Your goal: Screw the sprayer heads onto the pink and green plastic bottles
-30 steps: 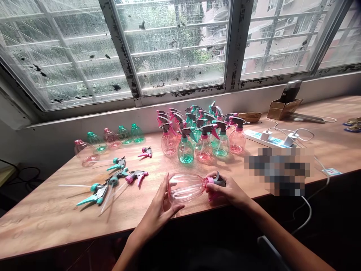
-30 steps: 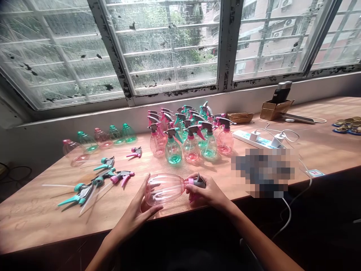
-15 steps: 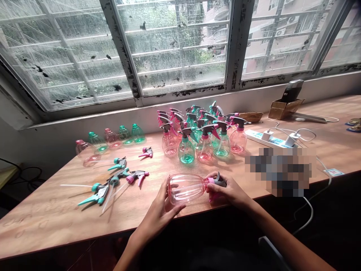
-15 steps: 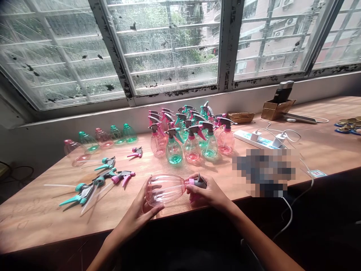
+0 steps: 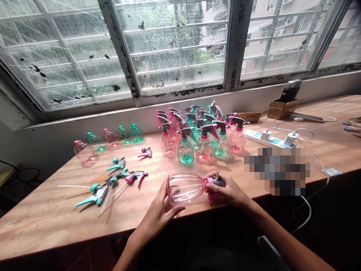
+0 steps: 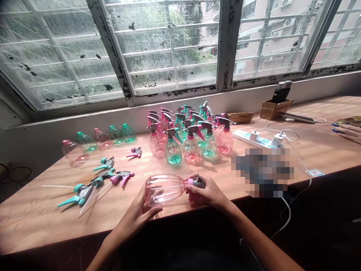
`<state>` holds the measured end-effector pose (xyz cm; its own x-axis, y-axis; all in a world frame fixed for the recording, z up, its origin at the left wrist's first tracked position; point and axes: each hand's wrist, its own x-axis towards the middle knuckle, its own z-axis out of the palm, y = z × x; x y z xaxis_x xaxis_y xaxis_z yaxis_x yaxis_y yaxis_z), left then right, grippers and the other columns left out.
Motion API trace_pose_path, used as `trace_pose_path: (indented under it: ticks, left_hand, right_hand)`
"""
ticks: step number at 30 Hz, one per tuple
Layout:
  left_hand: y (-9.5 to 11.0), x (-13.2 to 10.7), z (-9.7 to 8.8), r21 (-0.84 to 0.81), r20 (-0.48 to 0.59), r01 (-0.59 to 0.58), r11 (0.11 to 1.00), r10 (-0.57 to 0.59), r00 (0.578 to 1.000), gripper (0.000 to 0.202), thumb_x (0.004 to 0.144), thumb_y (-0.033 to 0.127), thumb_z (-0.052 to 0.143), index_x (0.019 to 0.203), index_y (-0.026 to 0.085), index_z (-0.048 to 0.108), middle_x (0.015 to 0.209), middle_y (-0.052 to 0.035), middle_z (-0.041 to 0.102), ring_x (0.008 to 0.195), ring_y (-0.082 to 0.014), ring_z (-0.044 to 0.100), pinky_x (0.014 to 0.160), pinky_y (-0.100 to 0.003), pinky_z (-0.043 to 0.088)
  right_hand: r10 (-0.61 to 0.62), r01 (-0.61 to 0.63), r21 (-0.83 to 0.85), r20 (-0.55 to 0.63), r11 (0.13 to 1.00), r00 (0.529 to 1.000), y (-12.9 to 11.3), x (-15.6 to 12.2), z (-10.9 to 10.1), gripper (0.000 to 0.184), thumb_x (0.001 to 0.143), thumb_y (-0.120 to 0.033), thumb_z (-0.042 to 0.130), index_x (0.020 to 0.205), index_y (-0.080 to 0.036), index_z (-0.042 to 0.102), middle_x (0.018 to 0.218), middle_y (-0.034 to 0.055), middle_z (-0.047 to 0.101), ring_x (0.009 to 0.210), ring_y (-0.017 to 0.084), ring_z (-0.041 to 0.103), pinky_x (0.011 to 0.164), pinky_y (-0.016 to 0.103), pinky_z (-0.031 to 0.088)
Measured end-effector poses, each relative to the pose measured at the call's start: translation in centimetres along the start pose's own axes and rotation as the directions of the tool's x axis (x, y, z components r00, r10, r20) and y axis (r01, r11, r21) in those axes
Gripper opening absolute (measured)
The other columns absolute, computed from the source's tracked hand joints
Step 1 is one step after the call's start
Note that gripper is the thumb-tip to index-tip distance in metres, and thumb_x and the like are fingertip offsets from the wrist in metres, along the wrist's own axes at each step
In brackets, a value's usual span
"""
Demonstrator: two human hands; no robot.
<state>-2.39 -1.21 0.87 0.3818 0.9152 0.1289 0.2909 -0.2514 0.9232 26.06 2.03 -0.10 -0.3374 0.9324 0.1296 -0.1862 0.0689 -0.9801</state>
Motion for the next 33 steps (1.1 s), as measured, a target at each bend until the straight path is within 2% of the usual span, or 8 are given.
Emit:
trace_pose_path:
  ticks: [5,8,12,15,19,23,28,33]
  left_hand:
    - [-1.4,0.0,-0.1,-0.019,-0.026,-0.083,0.996,0.083,0.996,0.094,0.099,0.035,0.065,0.162,0.047,-0.004,0.175,-0.0108,0.005,0.145,-0.0339,0.049,0.117,-0.053,0.043]
    - [-1.5,-0.1,-0.1,-0.041,0.000,-0.081,0.996,0.081,0.997,0.094,0.100,0.035,0.063,0.160,0.049,-0.008,0.174,-0.0106,0.010,0.144,-0.0337,0.049,0.117,-0.056,0.042]
    - [-0.7,-0.1,-0.1,-0.019,0.025,-0.076,0.997,0.076,0.997,0.107,0.095,0.033,0.071,0.160,0.048,-0.012,0.174,-0.0119,0.007,0.145,-0.0361,0.047,0.119,-0.058,0.036]
    - [-0.5,-0.1,-0.1,0.000,0.037,-0.075,0.997,0.075,0.997,0.103,0.095,0.033,0.070,0.162,0.046,-0.007,0.175,-0.0126,0.003,0.146,-0.0378,0.045,0.119,-0.057,0.038]
    - [-1.0,-0.1,-0.1,0.029,0.000,-0.096,0.995,0.097,0.995,0.095,0.098,0.033,0.066,0.161,0.048,-0.003,0.174,-0.0107,0.004,0.146,-0.0346,0.047,0.119,-0.055,0.039]
    - [-0.9,-0.3,0.0,-0.004,0.009,-0.062,0.998,0.062,0.998,0.100,0.097,0.034,0.067,0.160,0.049,-0.010,0.173,-0.0124,0.010,0.143,-0.0341,0.051,0.115,-0.056,0.044]
    - [0.1,-0.4,-0.1,0.002,0.027,-0.046,0.999,0.046,0.999,0.105,0.095,0.037,0.070,0.160,0.047,-0.011,0.174,-0.0118,0.008,0.145,-0.0354,0.047,0.119,-0.056,0.039]
    - [-0.6,-0.2,0.0,0.026,0.012,-0.091,0.996,0.090,0.996,0.100,0.096,0.035,0.069,0.163,0.043,-0.005,0.175,-0.0124,0.003,0.149,-0.0370,0.041,0.120,-0.056,0.037]
  right_hand:
    - [0.004,-0.004,0.041,-0.010,0.999,1.000,-0.1,0.1,0.1,0.046,0.079,-0.051,0.086,0.098,-0.019,0.060,0.072,0.0025,0.074,0.060,0.021,0.071,0.061,0.033,0.059]
    - [0.002,-0.001,0.053,-0.017,0.999,1.000,-0.1,0.1,0.1,0.046,0.078,-0.052,0.086,0.098,-0.019,0.060,0.072,0.0020,0.074,0.058,0.021,0.071,0.060,0.034,0.059]
    - [0.007,-0.007,0.043,0.000,0.999,1.000,-0.1,0.1,0.1,0.047,0.078,-0.052,0.087,0.097,-0.018,0.061,0.072,0.0020,0.073,0.060,0.021,0.071,0.060,0.033,0.059]
    - [0.012,-0.012,0.031,0.009,0.999,1.000,0.0,0.1,0.0,0.046,0.078,-0.050,0.087,0.099,-0.018,0.061,0.072,0.0023,0.074,0.061,0.021,0.072,0.061,0.032,0.059]
    - [0.017,-0.017,0.030,0.004,0.999,1.000,0.2,0.1,-0.1,0.048,0.078,-0.051,0.087,0.101,-0.019,0.060,0.073,0.0025,0.074,0.061,0.021,0.072,0.060,0.033,0.059]
    - [0.014,-0.015,0.036,0.005,0.999,1.000,0.1,0.1,-0.1,0.048,0.077,-0.052,0.087,0.100,-0.018,0.061,0.073,0.0025,0.074,0.061,0.021,0.072,0.062,0.034,0.060]
    - [0.015,-0.016,0.038,0.015,0.999,1.000,0.0,0.1,0.0,0.046,0.078,-0.050,0.087,0.099,-0.019,0.061,0.073,0.0018,0.073,0.062,0.020,0.072,0.061,0.033,0.060]
    - [0.011,-0.012,0.035,0.009,0.999,1.000,0.2,0.1,-0.1,0.043,0.081,-0.049,0.085,0.099,-0.019,0.061,0.071,0.0015,0.073,0.061,0.020,0.071,0.062,0.033,0.060]
